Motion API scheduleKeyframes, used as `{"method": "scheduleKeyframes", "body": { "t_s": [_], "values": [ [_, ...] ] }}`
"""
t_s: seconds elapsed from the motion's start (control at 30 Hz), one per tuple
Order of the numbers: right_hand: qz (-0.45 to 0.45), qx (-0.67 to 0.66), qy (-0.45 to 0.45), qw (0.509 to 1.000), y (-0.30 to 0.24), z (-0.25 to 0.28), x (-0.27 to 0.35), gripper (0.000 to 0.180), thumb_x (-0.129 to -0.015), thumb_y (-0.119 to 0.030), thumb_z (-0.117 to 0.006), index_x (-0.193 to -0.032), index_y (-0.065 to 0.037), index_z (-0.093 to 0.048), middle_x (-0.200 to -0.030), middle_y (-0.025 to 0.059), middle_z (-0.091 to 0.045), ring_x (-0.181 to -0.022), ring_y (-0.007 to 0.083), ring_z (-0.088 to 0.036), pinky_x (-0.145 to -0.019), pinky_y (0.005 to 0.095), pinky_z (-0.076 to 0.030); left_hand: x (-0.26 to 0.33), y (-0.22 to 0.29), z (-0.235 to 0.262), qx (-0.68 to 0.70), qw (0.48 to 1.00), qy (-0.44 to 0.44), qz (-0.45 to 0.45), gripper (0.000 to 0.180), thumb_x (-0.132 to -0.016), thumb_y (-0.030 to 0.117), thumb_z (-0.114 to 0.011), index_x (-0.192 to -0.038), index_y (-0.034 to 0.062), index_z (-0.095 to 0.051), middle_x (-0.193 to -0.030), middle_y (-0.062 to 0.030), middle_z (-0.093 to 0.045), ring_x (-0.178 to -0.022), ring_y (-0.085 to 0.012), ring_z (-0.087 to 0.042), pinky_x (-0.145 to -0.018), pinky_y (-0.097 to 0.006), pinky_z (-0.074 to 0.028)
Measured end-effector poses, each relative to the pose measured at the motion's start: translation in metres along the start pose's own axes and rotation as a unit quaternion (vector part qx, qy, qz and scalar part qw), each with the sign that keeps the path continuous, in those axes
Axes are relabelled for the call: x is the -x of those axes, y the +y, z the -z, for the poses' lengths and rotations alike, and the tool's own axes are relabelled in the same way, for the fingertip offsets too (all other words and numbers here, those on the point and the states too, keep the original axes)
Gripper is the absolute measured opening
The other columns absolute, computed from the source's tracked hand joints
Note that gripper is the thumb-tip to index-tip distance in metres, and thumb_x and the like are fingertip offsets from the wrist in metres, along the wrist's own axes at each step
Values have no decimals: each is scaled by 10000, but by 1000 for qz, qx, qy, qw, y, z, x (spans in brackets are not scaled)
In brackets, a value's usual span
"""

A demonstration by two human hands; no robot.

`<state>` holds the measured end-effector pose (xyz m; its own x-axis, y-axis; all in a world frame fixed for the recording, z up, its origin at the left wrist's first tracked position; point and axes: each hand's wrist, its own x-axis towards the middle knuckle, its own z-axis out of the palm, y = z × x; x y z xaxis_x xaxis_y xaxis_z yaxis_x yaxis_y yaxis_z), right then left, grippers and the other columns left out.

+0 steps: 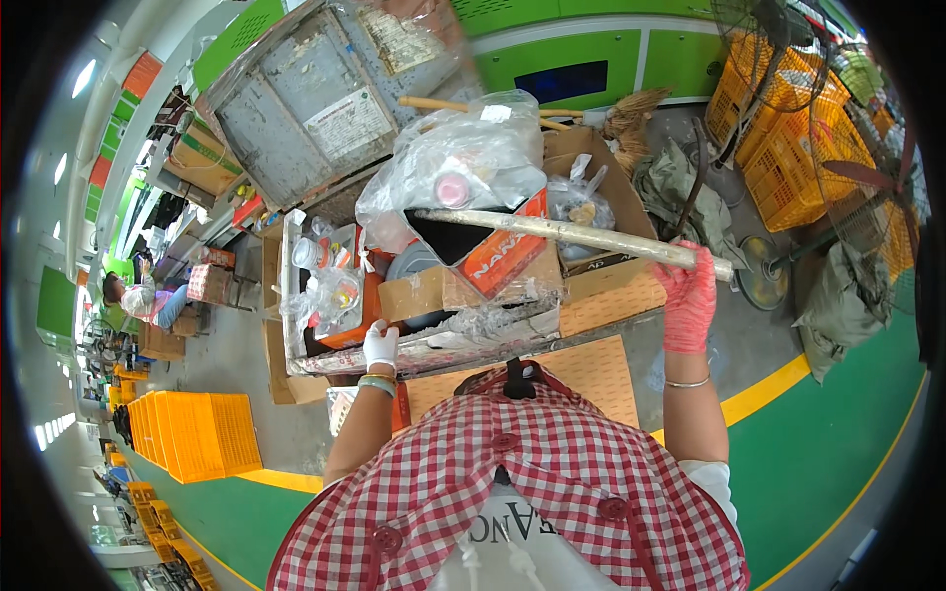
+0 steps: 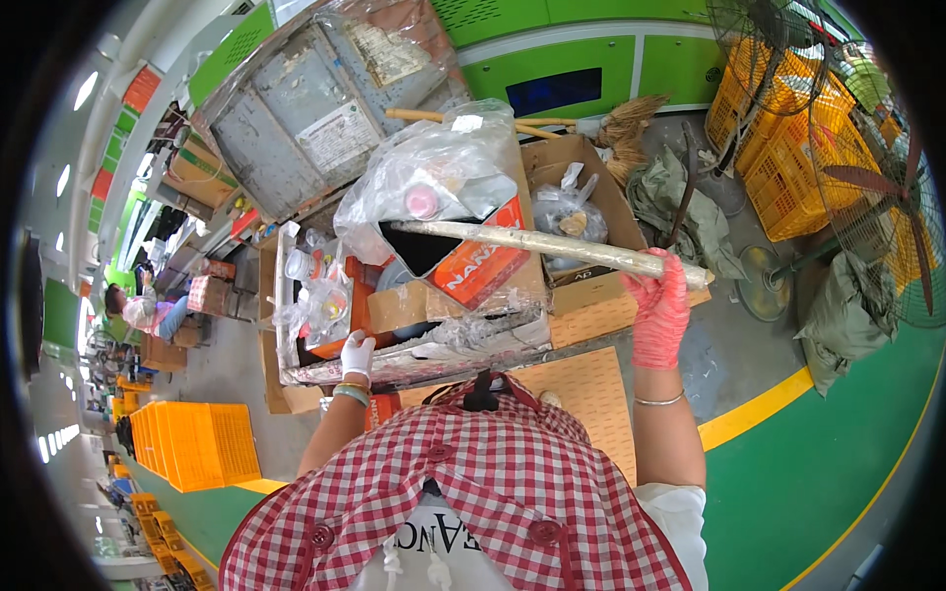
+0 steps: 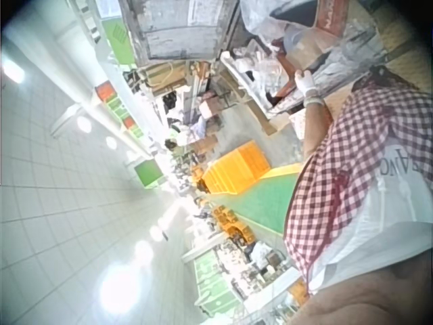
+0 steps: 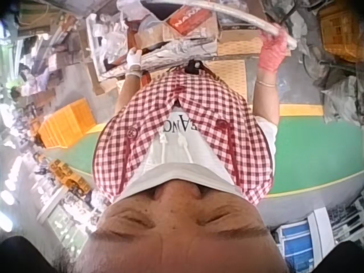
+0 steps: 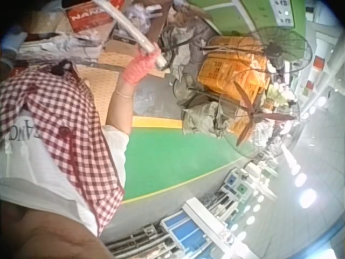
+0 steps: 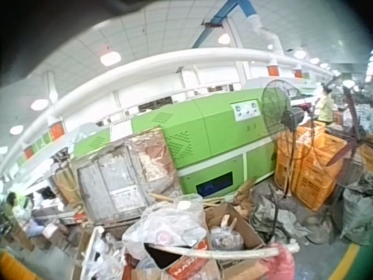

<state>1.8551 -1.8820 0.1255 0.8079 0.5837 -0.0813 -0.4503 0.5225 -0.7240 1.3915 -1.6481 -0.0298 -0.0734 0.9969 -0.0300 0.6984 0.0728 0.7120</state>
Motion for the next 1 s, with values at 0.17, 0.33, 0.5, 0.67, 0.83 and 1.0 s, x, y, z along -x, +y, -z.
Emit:
{"method": "scheduleKeyframes", "body": {
  "t_s": [0.17,0.33,0.5,0.67,0.83,1.0],
  "values": [
    [54,17,44,997,-9,3,0,307,-886,-311,-552,-992,-23,-559,-912,83,-609,-780,162,-622,-637,292,-543,13,12,-9,58,998,-36,6,294,-753,150,-623,-1006,0,-625,-862,-114,-659,-760,-174,-611,-749,-281,-470],
    [19,27,52,998,-7,20,-13,343,-881,-339,-549,-999,-17,-553,-921,89,-612,-779,171,-629,-629,287,-554,11,-17,-21,16,998,-63,-6,311,-766,168,-624,-1025,-3,-619,-924,-147,-660,-830,-198,-622,-784,-290,-465],
    [-6,14,26,1000,-8,15,-9,380,-867,-358,-568,-1012,-7,-552,-930,103,-613,-742,172,-639,-635,281,-562,12,-24,-28,40,988,-130,72,292,-796,89,-609,-1069,-15,-586,-964,-104,-641,-856,-148,-588,-788,-253,-453],
    [-12,39,0,999,-9,19,-11,423,-864,-363,-571,-1098,-13,-526,-967,105,-607,-765,172,-640,-661,283,-559,14,-8,-33,57,988,-138,33,271,-796,81,-610,-1045,-24,-589,-931,-90,-637,-828,-133,-581,-769,-237,-449],
    [-2,81,-15,997,-13,4,-2,474,-850,-377,-590,-1180,-50,-495,-1016,78,-588,-849,142,-608,-704,288,-538,10,-15,-39,45,988,-143,31,264,-794,79,-608,-1038,-20,-595,-903,-81,-635,-805,-126,-577,-752,-234,-449],
    [-132,262,-111,949,5,37,8,525,-832,-389,-610,-1242,-99,-459,-1073,47,-564,-918,132,-574,-745,274,-488,31,-21,-35,-17,992,-122,16,247,-804,122,-599,-1013,-8,-612,-836,-69,-634,-763,-117,-573,-693,-240,-459]
  ]
}}
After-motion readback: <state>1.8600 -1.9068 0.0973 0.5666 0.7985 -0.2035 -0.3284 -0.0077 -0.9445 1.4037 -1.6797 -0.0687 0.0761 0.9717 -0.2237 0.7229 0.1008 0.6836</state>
